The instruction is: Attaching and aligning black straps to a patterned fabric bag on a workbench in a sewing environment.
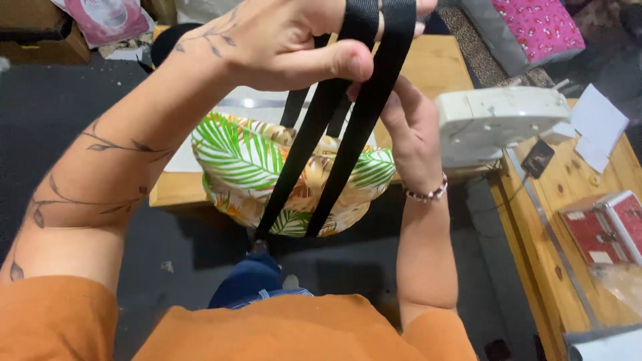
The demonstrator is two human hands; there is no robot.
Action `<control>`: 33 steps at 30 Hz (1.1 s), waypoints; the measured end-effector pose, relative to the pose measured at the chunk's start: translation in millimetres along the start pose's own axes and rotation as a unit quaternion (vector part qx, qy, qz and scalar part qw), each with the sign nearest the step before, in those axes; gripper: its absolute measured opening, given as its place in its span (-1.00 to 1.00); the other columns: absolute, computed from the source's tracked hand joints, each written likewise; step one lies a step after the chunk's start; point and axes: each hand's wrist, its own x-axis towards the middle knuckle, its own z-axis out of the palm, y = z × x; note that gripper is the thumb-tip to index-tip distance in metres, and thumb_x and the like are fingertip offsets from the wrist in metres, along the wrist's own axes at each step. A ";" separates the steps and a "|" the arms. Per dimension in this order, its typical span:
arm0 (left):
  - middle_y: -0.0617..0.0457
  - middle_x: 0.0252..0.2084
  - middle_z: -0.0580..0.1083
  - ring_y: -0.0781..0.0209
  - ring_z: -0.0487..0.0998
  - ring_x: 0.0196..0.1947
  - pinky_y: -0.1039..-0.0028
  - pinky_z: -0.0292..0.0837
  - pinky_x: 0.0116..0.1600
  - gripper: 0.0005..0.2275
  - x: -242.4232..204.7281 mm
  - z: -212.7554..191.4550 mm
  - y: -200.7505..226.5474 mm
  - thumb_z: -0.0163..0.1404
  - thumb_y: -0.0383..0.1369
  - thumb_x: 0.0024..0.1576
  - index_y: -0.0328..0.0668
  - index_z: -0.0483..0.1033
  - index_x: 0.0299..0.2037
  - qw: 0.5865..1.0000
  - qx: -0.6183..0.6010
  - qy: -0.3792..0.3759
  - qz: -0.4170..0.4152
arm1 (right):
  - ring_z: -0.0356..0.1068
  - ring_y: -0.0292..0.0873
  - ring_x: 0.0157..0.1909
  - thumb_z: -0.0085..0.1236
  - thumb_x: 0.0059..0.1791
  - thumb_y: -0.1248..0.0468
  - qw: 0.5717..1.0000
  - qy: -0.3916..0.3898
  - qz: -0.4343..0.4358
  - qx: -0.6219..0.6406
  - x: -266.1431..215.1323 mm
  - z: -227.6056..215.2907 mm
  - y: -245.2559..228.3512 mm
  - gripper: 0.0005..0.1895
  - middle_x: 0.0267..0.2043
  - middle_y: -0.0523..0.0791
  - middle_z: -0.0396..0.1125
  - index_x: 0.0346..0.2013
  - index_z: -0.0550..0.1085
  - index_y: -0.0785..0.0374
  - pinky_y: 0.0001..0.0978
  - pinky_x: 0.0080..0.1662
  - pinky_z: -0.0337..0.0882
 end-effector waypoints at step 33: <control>-0.05 0.04 0.56 0.05 0.54 0.14 0.35 0.29 0.25 -0.52 -42.1 118.7 78.8 -0.01 0.00 0.09 -0.19 0.54 0.06 0.538 -0.689 0.081 -0.479 | 0.44 -0.25 -0.11 0.33 -0.05 0.38 0.975 -0.058 0.188 0.107 -103.9 33.3 14.7 -0.80 -0.19 -0.15 0.49 -0.13 0.60 0.30 -0.27 0.09 0.45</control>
